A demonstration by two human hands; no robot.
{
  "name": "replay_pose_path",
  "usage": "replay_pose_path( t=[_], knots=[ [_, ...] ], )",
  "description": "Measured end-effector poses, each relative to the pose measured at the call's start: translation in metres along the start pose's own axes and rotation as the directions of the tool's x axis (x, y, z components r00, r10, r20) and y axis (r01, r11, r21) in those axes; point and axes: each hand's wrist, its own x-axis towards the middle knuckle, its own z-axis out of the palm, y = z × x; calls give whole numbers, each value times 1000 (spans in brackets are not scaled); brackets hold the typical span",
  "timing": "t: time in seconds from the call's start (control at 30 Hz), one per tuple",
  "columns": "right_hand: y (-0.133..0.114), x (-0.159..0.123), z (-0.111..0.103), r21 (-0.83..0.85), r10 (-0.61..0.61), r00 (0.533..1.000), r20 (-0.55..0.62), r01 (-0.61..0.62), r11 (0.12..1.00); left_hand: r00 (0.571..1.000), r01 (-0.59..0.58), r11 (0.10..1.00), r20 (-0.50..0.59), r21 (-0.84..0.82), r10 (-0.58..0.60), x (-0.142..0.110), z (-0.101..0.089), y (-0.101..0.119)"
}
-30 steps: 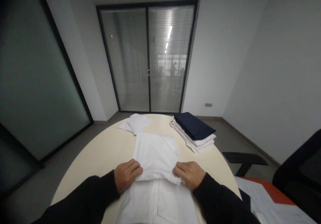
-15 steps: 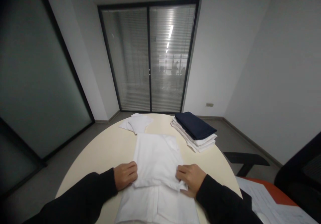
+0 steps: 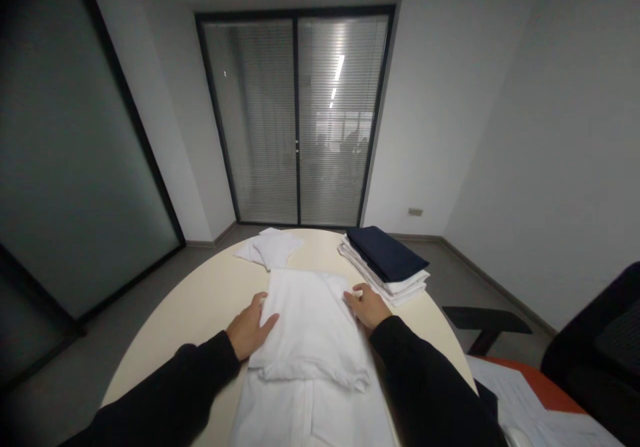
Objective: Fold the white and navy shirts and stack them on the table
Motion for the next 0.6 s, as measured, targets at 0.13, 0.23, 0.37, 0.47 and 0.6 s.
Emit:
replay_pose_path(
  t=[0.13,0.23,0.37,0.47,0.6],
  knots=[
    [5,27,13,138,52,999,15,-54,989,990,142,902,59,-407,-129,24,10,-11],
    [9,36,21,194,6,1000,14,-9,981,973,230,807,122,-544,-195,47,12,-13],
    [13,43,28,403,-108,994,-23,108,909,973,210,843,187,-496,-132,61,15,-16],
    [18,47,30,442,-121,992,-40,126,888,968,203,848,229,-490,-99,59,17,-18],
    [28,51,27,313,-227,973,-42,229,922,970,197,825,225,-529,-87,58,18,-18]
  ],
)
